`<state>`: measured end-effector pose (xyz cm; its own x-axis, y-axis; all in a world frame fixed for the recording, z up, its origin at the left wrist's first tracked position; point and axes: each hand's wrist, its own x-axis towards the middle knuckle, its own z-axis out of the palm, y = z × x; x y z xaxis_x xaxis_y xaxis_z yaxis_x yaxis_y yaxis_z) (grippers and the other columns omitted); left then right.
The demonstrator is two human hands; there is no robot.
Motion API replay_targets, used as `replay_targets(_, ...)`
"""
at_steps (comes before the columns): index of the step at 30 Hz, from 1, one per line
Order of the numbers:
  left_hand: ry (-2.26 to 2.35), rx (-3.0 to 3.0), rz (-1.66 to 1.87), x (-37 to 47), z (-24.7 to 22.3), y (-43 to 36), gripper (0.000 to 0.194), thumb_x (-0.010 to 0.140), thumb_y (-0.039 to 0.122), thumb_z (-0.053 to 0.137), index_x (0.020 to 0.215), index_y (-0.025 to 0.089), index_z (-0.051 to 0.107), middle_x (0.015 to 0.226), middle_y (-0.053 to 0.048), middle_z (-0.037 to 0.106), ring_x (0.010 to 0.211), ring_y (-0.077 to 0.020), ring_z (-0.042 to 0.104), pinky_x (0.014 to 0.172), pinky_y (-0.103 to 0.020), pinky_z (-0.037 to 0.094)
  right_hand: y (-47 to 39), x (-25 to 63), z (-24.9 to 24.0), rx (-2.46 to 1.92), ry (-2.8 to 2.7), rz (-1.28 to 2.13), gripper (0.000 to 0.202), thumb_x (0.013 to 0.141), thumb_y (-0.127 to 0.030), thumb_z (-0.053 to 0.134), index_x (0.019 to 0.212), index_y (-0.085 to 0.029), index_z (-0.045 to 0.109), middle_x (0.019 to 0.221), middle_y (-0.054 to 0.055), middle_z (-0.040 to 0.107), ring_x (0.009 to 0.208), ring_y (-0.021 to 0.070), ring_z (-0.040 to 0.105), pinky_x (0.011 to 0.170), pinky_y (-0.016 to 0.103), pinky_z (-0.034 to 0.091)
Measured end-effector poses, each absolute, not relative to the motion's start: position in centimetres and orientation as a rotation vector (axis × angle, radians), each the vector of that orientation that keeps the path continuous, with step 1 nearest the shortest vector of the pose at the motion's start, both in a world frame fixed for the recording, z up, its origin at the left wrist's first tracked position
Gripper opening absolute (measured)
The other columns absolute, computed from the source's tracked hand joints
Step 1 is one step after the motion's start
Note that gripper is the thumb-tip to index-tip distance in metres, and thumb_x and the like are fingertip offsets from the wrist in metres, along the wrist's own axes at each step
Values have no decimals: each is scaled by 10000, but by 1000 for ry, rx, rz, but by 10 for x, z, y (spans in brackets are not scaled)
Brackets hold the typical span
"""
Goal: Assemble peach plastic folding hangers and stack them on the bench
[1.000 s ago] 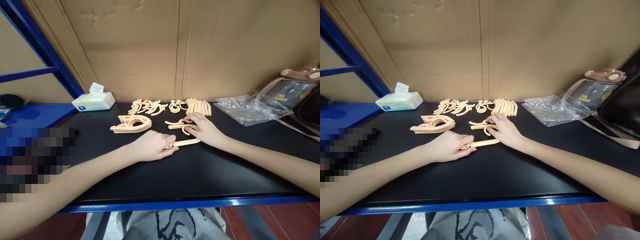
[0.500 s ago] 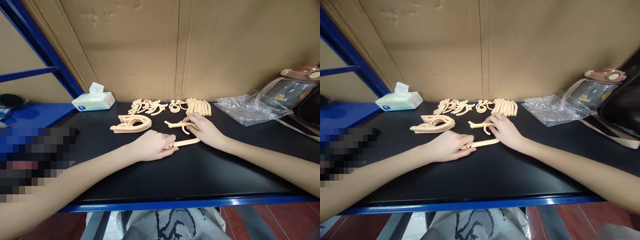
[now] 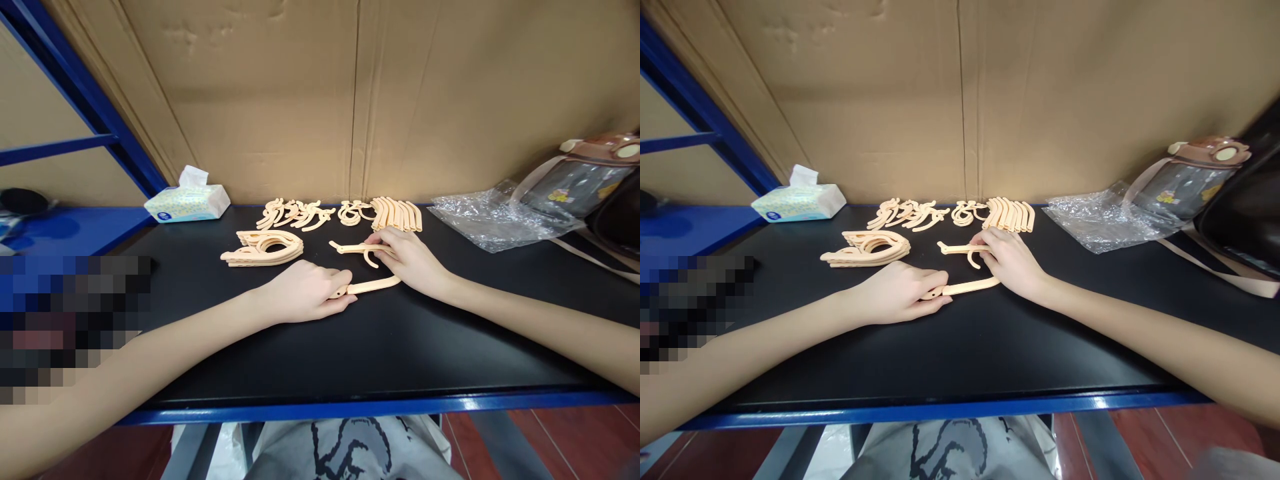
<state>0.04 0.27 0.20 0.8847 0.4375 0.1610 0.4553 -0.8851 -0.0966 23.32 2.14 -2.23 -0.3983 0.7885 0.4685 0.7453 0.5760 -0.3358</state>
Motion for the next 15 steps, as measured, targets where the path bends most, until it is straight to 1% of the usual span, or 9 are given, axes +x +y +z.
replay_targets(2,-688,-2926,-216,0,2,3,242,924,340,441,738,185,428,644,27,571,495,-128,515,455,-245,227,21,233,-22,-1224,-2213,73,180,848,-86,478,941,-211,567,975,29,656,956,212,594,846,376,438)
replay_targets(5,-654,-2976,-223,-1,3,3,161,858,253,440,711,190,422,628,28,559,494,-127,498,466,-249,248,21,233,-21,-1217,-2205,57,145,859,-112,493,936,-211,567,970,27,658,944,208,596,844,374,434)
replay_targets(9,-594,-3021,-217,-1,5,4,80,775,183,431,696,191,427,658,18,558,542,-130,501,492,-258,281,21,232,-20,-1223,-2180,102,105,887,-195,511,982,-211,554,966,30,658,896,197,607,827,363,442)
replay_targets(12,-545,-2997,-236,-1,5,4,71,777,176,426,710,188,443,679,7,549,589,-139,499,519,-264,306,20,232,-20,-1230,-2164,106,93,900,-238,503,969,-214,560,949,35,660,880,203,609,826,369,440)
replay_targets(15,-500,-2942,-273,1,5,3,106,807,183,410,711,186,456,685,-9,540,642,-159,492,534,-271,322,21,232,-20,-1227,-2153,94,95,910,-244,479,939,-220,566,933,33,660,889,207,609,828,367,437)
